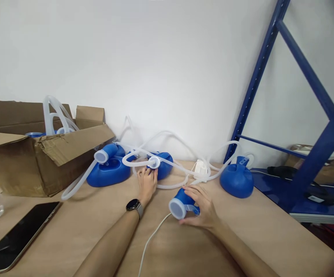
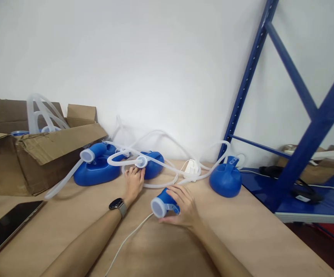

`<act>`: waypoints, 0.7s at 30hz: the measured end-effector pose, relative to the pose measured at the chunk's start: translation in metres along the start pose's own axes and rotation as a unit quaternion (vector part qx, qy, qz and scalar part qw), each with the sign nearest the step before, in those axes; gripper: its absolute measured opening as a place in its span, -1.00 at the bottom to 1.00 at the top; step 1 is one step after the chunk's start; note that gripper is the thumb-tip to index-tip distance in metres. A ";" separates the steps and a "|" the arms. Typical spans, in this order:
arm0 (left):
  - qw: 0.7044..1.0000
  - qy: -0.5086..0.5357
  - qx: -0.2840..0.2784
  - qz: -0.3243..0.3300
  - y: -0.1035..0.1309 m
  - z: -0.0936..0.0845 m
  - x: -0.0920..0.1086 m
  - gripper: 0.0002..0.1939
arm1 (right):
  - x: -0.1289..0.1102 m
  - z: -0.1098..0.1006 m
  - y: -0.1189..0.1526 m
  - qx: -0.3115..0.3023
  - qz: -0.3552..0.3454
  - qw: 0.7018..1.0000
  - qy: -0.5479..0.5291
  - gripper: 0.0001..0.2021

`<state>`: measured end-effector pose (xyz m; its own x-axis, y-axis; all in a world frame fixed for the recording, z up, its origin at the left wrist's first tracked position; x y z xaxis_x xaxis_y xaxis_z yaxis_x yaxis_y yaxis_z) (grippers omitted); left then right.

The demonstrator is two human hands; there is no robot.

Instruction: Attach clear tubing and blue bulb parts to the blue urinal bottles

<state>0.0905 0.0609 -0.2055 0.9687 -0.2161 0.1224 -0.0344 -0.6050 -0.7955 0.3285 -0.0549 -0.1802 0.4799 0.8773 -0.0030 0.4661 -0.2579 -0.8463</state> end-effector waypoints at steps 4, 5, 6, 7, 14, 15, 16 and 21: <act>1.000 0.009 -0.002 -0.009 -0.001 0.003 -0.002 -0.59 | -0.023 0.022 -0.005 -0.019 -0.023 0.998 -0.054 -0.20; 1.000 0.013 -0.002 -0.008 -0.002 0.004 -0.002 -0.61 | -0.027 0.028 -0.006 -0.028 -0.016 0.998 -0.061 -0.24; 1.000 0.017 -0.001 -0.009 -0.002 0.005 -0.002 -0.61 | -0.031 0.035 -0.006 -0.036 -0.006 0.997 -0.065 -0.27; 1.000 0.020 0.001 -0.013 -0.002 0.005 -0.003 -0.61 | -0.034 0.041 -0.007 -0.042 0.002 0.997 -0.067 -0.30; 0.999 0.041 0.017 0.014 -0.001 0.004 -0.003 -0.56 | -0.042 0.044 -0.018 -0.117 0.028 0.990 -0.067 -0.42; 0.998 0.043 0.014 0.037 -0.001 0.004 -0.002 -0.54 | -0.042 0.040 -0.019 -0.148 0.027 0.986 -0.074 -0.47; 0.997 0.045 0.009 0.061 0.000 0.003 -0.001 -0.53 | -0.042 0.035 -0.020 -0.178 0.025 0.980 -0.083 -0.52; 0.984 0.047 -0.026 0.169 0.003 0.002 0.002 -0.44 | -0.032 0.016 -0.018 -0.259 0.016 0.963 -0.071 -0.55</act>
<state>0.0927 0.0606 -0.2087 0.8724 -0.4808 -0.0877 -0.3658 -0.5234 -0.7696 0.2931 -0.0724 -0.1734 0.4112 0.9023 -0.1296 0.7788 -0.4216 -0.4646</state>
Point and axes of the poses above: each hand's wrist, its own y-axis away from the middle knuckle, its own z-axis out of the palm, x = y × z, the point moved 1 cm from there along -y, towards the middle knuckle, and after that the axes turned 11 degrees about -y, right-handed, at the moved point
